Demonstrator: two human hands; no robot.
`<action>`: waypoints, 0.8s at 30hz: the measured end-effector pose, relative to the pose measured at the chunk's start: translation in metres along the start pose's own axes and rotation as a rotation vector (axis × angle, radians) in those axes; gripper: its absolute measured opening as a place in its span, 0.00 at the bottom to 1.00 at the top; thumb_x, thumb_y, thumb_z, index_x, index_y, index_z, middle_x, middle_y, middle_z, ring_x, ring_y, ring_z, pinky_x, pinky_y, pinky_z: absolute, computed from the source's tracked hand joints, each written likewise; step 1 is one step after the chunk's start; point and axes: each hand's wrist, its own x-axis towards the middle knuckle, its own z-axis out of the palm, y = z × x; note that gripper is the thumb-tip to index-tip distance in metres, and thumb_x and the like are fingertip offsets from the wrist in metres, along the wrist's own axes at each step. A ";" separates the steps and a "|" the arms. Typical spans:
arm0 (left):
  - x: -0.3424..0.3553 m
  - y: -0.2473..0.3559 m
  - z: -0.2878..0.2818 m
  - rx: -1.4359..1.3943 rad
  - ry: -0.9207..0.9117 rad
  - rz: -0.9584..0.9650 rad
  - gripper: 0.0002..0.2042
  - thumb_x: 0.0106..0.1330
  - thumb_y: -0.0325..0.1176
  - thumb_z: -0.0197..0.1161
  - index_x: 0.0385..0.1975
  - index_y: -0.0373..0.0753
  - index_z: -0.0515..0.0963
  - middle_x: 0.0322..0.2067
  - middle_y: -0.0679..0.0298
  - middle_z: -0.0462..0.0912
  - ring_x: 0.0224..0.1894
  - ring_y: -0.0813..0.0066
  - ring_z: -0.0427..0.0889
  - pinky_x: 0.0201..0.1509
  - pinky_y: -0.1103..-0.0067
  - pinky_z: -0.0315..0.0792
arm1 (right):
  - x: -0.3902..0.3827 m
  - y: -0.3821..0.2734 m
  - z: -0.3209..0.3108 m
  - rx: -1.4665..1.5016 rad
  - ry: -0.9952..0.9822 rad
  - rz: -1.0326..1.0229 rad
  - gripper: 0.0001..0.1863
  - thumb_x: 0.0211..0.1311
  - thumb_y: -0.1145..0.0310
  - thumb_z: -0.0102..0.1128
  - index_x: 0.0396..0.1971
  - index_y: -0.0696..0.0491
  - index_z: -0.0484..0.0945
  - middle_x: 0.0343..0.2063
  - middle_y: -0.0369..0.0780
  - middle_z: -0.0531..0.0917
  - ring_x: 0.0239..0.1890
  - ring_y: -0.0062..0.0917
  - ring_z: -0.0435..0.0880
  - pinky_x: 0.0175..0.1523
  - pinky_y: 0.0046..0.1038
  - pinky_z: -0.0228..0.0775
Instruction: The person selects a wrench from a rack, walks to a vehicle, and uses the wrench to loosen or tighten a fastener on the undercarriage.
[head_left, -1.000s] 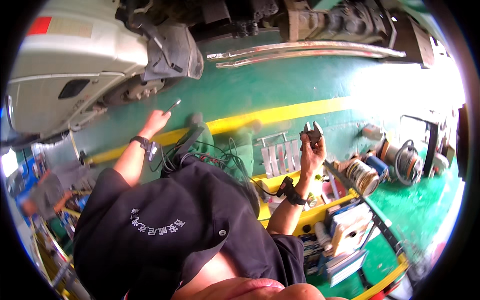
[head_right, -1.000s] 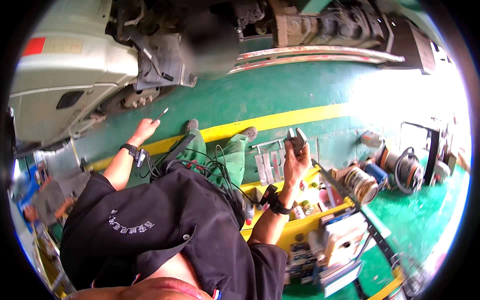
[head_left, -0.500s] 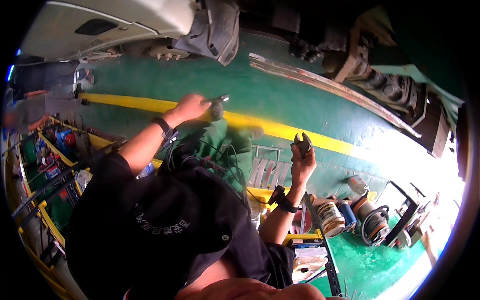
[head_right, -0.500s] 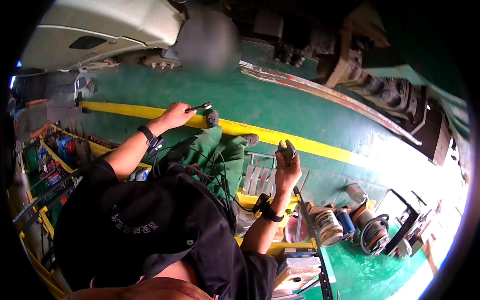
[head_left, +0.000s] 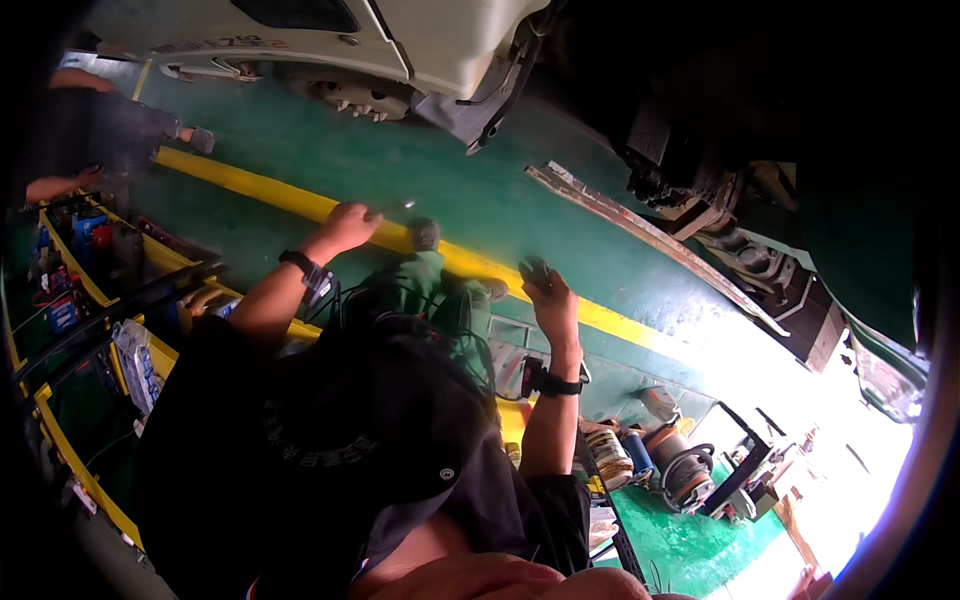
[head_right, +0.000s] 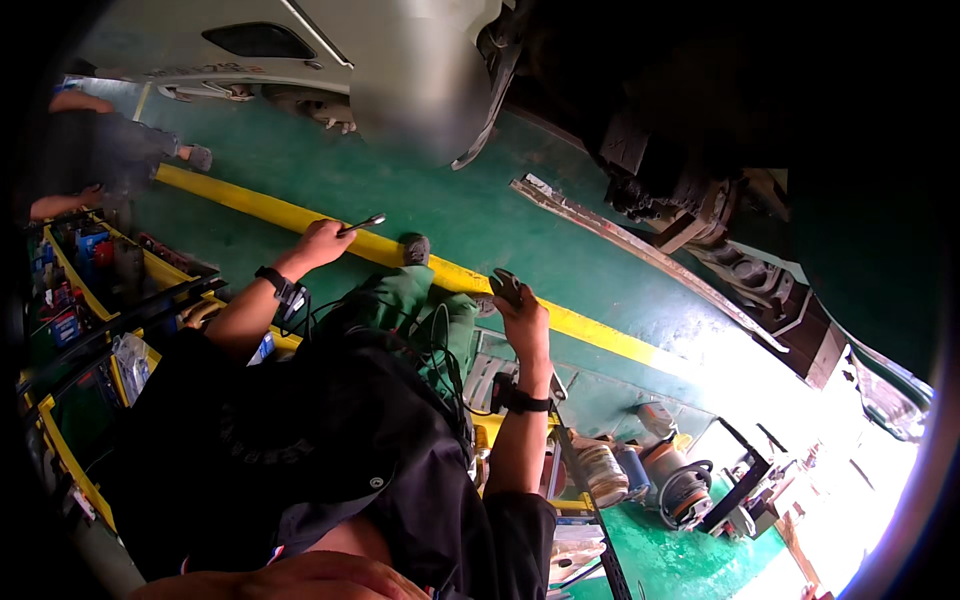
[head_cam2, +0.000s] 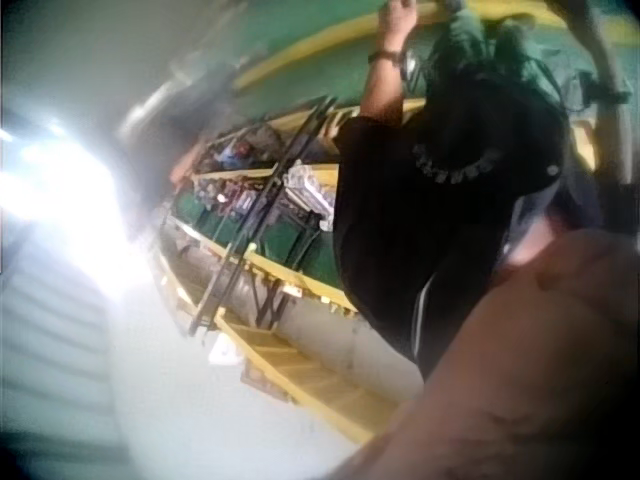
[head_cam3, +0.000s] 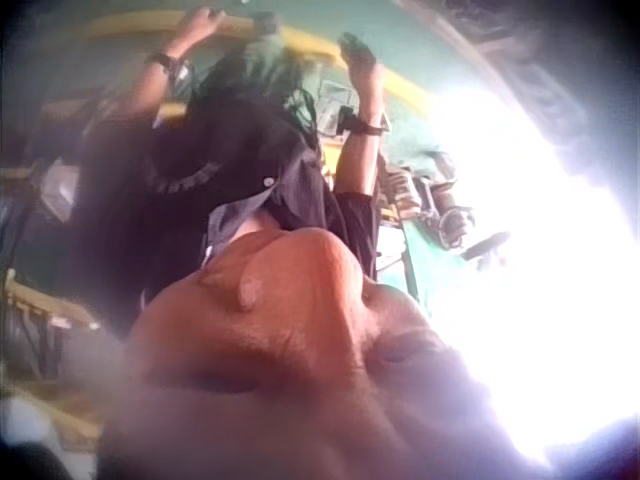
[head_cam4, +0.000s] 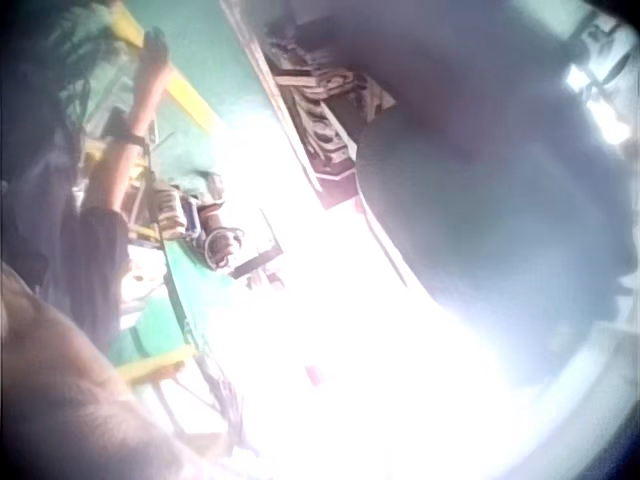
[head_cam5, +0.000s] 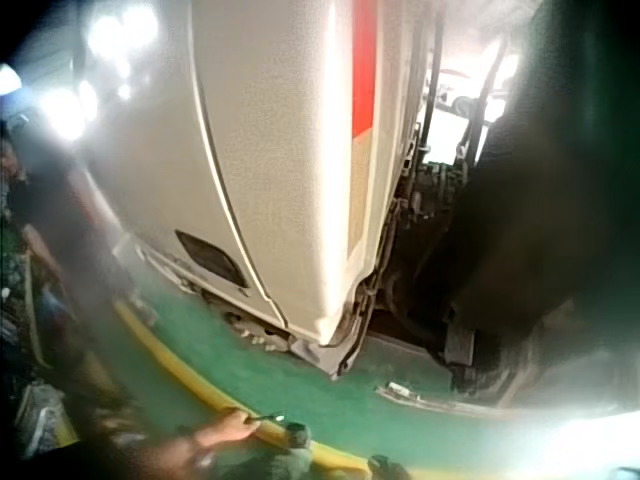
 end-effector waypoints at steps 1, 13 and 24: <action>-0.002 -0.011 0.000 -0.022 0.024 -0.038 0.18 0.62 0.45 0.57 0.26 0.33 0.79 0.26 0.46 0.81 0.34 0.47 0.81 0.37 0.62 0.74 | 0.009 -0.007 0.002 -0.055 -0.054 0.020 0.20 0.55 0.68 0.65 0.48 0.56 0.77 0.37 0.45 0.85 0.33 0.26 0.82 0.40 0.26 0.73; -0.044 -0.066 0.025 -0.032 0.137 -0.075 0.19 0.62 0.46 0.58 0.22 0.34 0.79 0.22 0.50 0.80 0.30 0.49 0.81 0.34 0.64 0.75 | 0.060 -0.054 -0.033 0.182 0.269 -0.002 0.12 0.57 0.64 0.66 0.35 0.56 0.78 0.22 0.34 0.82 0.18 0.14 0.74 0.24 0.21 0.66; -0.083 -0.102 0.069 -0.140 0.233 -0.174 0.17 0.62 0.46 0.57 0.29 0.36 0.81 0.28 0.49 0.82 0.32 0.50 0.81 0.37 0.63 0.74 | -0.030 0.054 -0.090 0.224 0.047 0.195 0.09 0.53 0.69 0.66 0.32 0.55 0.76 0.20 0.36 0.80 0.14 0.15 0.72 0.17 0.19 0.62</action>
